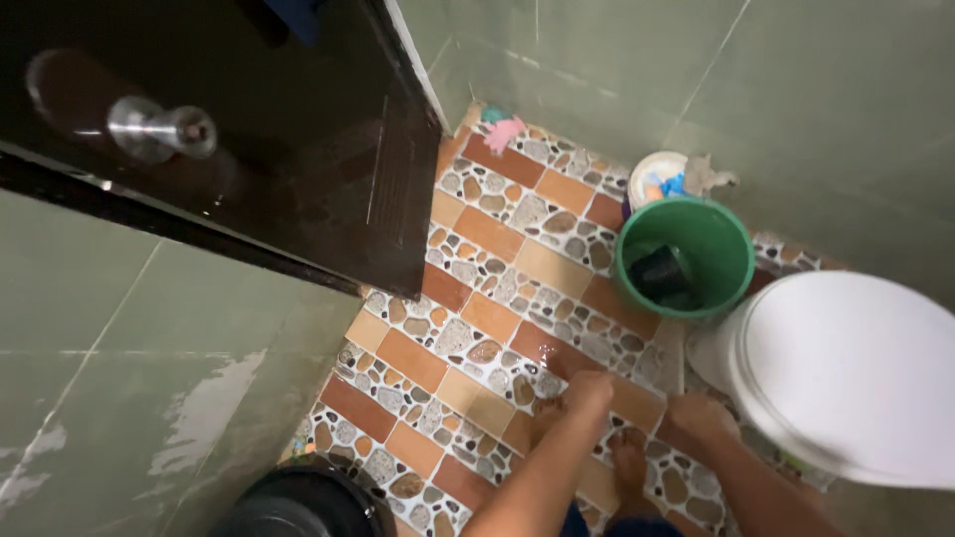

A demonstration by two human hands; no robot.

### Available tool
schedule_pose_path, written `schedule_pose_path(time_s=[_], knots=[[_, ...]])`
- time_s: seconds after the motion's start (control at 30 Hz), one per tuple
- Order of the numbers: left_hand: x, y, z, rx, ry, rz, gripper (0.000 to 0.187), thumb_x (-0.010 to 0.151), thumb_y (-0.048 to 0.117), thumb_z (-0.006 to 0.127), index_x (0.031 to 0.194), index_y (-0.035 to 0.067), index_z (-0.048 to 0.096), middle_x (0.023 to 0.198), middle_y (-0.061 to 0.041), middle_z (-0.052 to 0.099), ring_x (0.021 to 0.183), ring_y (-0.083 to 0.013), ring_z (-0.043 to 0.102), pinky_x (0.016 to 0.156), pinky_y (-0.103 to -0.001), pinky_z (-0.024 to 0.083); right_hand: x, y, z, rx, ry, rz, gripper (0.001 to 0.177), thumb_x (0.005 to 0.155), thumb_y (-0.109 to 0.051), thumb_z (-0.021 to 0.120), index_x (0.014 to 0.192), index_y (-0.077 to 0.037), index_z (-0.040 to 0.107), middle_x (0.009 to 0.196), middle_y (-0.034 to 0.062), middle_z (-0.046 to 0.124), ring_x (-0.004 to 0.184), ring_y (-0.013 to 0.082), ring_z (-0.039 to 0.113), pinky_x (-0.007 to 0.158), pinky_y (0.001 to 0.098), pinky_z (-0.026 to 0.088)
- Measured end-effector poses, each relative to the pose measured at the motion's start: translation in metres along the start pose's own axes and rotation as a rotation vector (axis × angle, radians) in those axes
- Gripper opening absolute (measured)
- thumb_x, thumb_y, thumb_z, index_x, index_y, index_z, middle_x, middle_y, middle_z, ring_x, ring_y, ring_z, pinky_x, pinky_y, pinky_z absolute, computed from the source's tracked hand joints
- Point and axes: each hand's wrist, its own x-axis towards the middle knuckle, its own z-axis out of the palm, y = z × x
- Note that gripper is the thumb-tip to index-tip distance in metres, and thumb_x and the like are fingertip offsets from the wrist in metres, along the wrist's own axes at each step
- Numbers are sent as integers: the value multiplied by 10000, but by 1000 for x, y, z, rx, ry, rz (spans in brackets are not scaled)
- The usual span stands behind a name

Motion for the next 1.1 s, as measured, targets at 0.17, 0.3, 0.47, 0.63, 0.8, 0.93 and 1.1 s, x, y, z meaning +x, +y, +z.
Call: schedule_pose_path(time_s=[0.17, 0.3, 0.47, 0.63, 0.8, 0.93, 1.1], knots=[[15, -17, 18, -137, 18, 138, 228, 870, 217, 671, 999, 66, 782, 981, -127, 765, 895, -280, 707, 802, -397, 542, 4, 7, -3, 134, -142, 117, 417, 961, -335, 502, 1229, -105, 725, 1278, 185, 687, 1191, 346, 689, 984, 468, 559], [1, -14, 26, -502, -30, -24, 206, 856, 116, 624, 986, 9, 743, 782, -94, 691, 642, -206, 615, 554, -382, 463, 29, 7, 15, 267, -222, 92, 409, 933, -322, 537, 1227, -110, 726, 1262, 177, 699, 1167, 336, 697, 970, 459, 561], [-49, 24, 2, -447, -64, -40, 214, 851, 153, 657, 982, 4, 740, 707, -92, 606, 526, -190, 473, 460, -368, 332, 60, 2, 1, 362, -168, 70, 405, 897, -305, 580, 1224, -117, 727, 1243, 168, 714, 1136, 324, 707, 953, 449, 565], [-57, 44, -17, -409, 34, -43, 257, 878, 181, 641, 1053, 20, 738, 765, -91, 689, 567, -171, 547, 509, -345, 414, 67, 20, -29, 339, -139, 61, 410, 861, -288, 624, 1222, -123, 728, 1223, 158, 729, 1106, 312, 717, 936, 438, 568], [-48, 53, -36, -339, 165, -5, 305, 834, 128, 643, 1071, -13, 774, 814, -65, 721, 620, -149, 630, 550, -314, 481, 82, 23, -68, 273, -78, 58, 423, 825, -272, 667, 1219, -130, 730, 1203, 148, 744, 1075, 299, 727, 918, 427, 571], [-19, 61, -55, -432, 90, 19, 226, 878, 122, 601, 1005, -31, 708, 754, -120, 658, 542, -197, 518, 489, -362, 381, 90, 26, -91, 296, 27, 62, 439, 797, -258, 702, 1217, -135, 731, 1187, 140, 756, 1051, 289, 735, 905, 418, 573], [19, 93, -90, -400, 114, 125, 146, 866, 91, 588, 835, -16, 683, 649, -96, 621, 463, -175, 495, 437, -374, 365, 108, 25, -114, 255, -131, 103, 454, 846, -379, 592, 1074, -100, 868, 1105, 139, 849, 951, 293, 799, 872, 434, 593]])
